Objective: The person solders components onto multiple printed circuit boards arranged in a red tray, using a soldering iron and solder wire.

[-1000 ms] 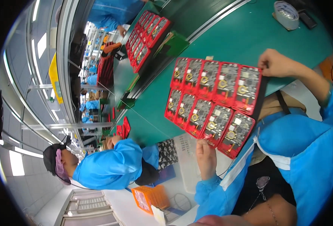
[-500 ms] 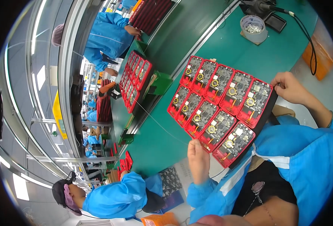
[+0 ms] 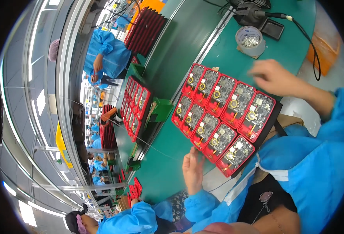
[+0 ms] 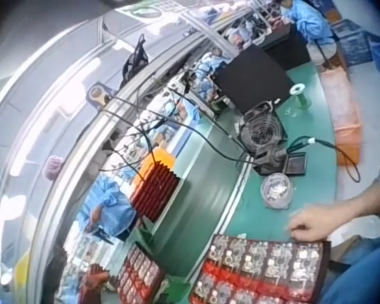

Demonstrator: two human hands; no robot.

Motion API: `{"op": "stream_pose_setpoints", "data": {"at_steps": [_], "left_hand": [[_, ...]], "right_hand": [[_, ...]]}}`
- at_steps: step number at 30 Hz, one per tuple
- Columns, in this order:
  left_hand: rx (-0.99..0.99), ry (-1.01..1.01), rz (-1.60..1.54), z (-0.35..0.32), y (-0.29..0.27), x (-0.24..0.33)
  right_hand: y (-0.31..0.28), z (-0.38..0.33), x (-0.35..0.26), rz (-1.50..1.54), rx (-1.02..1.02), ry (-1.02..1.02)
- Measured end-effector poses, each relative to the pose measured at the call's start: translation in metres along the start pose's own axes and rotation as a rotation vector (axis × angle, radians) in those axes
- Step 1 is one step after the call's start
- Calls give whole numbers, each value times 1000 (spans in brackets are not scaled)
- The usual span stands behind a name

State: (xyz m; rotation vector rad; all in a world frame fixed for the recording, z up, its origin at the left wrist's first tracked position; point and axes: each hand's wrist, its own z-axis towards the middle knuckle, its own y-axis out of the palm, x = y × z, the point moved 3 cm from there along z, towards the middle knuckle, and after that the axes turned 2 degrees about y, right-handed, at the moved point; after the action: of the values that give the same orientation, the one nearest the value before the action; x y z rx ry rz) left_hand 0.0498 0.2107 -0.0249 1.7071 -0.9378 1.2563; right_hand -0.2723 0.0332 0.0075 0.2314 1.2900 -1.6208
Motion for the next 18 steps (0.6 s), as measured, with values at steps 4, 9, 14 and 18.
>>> {"op": "stream_pose_setpoints", "data": {"at_steps": [4,9,14,18], "left_hand": [[20,-54,-48,5,1,11],[187,126,247,0,-17,64],[229,267,365,2,-24,104],[191,286,299,14,-15,114]], "right_hand": [[57,90,22,-80,-67,118],[96,115,41,-569,-305,-131],[80,90,52,-730,-88,-188],[67,93,57,-171,61,-115]]}}
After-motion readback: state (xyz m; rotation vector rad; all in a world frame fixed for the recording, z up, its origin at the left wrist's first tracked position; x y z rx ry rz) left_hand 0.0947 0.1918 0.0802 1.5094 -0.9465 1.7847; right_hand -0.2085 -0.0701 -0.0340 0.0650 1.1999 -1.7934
